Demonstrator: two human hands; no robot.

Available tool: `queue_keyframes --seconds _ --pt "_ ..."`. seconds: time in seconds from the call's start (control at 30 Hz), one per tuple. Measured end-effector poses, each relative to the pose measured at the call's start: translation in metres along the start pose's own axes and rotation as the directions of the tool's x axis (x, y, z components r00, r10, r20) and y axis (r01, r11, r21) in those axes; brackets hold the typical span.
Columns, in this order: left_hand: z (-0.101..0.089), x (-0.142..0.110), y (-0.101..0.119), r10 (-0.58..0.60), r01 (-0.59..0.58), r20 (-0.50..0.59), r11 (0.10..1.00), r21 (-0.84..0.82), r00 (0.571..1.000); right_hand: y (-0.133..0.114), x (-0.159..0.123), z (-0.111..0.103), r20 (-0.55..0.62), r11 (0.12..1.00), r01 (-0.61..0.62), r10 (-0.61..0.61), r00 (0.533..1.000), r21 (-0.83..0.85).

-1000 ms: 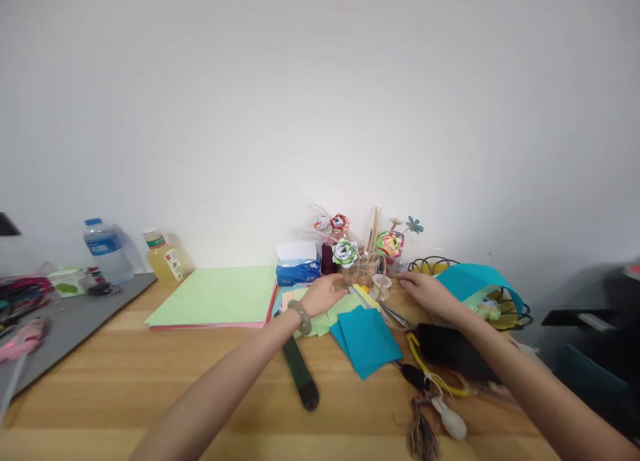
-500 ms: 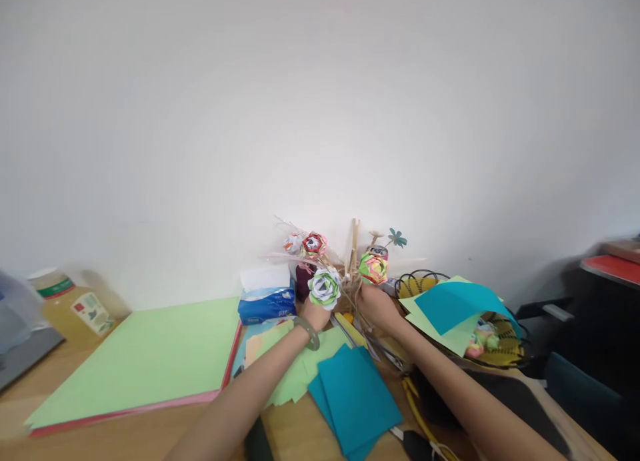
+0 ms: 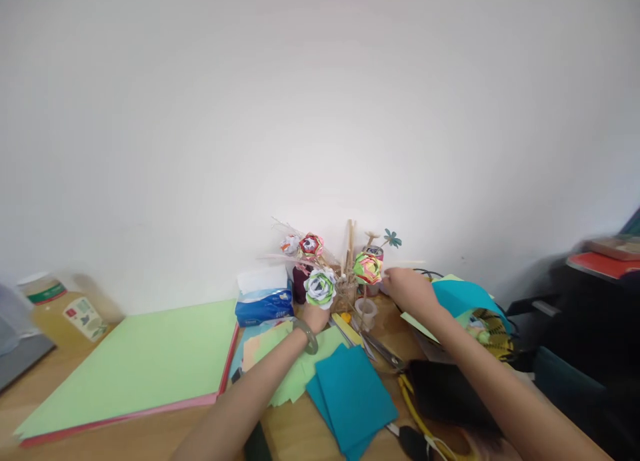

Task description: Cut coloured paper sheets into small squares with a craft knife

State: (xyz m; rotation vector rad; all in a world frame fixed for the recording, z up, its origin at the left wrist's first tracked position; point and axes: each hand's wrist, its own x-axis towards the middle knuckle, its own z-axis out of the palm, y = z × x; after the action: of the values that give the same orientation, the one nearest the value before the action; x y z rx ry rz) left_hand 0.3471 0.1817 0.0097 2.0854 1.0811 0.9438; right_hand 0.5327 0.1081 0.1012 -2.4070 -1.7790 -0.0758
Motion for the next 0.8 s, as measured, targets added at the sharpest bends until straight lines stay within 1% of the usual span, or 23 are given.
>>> queue_keyframes --seconds 0.07,0.13,0.23,0.3,0.37,0.43,0.53,0.6,0.7,0.8 --pt "0.000 -0.001 0.003 -0.030 0.031 -0.032 0.999 0.015 0.999 0.005 0.011 -0.011 -0.084 0.999 -0.044 0.041 0.996 -0.030" --pt "0.000 -0.001 0.006 -0.050 0.051 -0.054 0.998 0.027 0.997 0.002 0.021 -0.017 -0.158 0.996 -0.071 0.062 0.985 -0.047" --pt "0.001 -0.002 0.007 -0.071 0.074 -0.075 0.996 0.041 0.995 -0.007 0.030 -0.019 -0.266 0.990 -0.124 0.101 0.959 -0.072" --pt "0.002 -0.003 0.005 -0.078 0.082 -0.082 0.996 0.047 0.994 -0.011 0.032 -0.020 -0.313 0.985 -0.146 0.110 0.943 -0.093" --pt "0.003 -0.003 0.003 -0.082 0.086 -0.085 0.995 0.052 0.993 -0.010 0.036 -0.020 -0.316 0.984 -0.141 0.099 0.943 -0.112" --pt "0.004 -0.004 0.000 -0.086 0.091 -0.086 0.994 0.054 0.993 -0.007 0.044 -0.020 -0.282 0.984 -0.134 0.096 0.954 -0.118" --pt "0.005 -0.005 -0.002 -0.101 0.106 -0.087 0.993 0.054 0.991 0.000 0.059 -0.016 -0.209 0.984 -0.154 0.132 0.969 -0.093" --pt "0.005 -0.006 -0.003 -0.114 0.119 -0.088 0.992 0.051 0.990 0.003 0.066 -0.010 -0.178 0.982 -0.180 0.168 0.970 -0.057" --pt "0.003 -0.007 -0.001 -0.113 0.117 -0.081 0.992 0.039 0.990 0.004 0.067 -0.001 -0.172 0.976 -0.218 0.217 0.961 0.008" --pt "-0.002 -0.008 0.003 -0.071 0.073 -0.058 0.997 0.021 0.996 0.004 0.064 0.002 -0.194 0.969 -0.237 0.247 0.950 0.073"
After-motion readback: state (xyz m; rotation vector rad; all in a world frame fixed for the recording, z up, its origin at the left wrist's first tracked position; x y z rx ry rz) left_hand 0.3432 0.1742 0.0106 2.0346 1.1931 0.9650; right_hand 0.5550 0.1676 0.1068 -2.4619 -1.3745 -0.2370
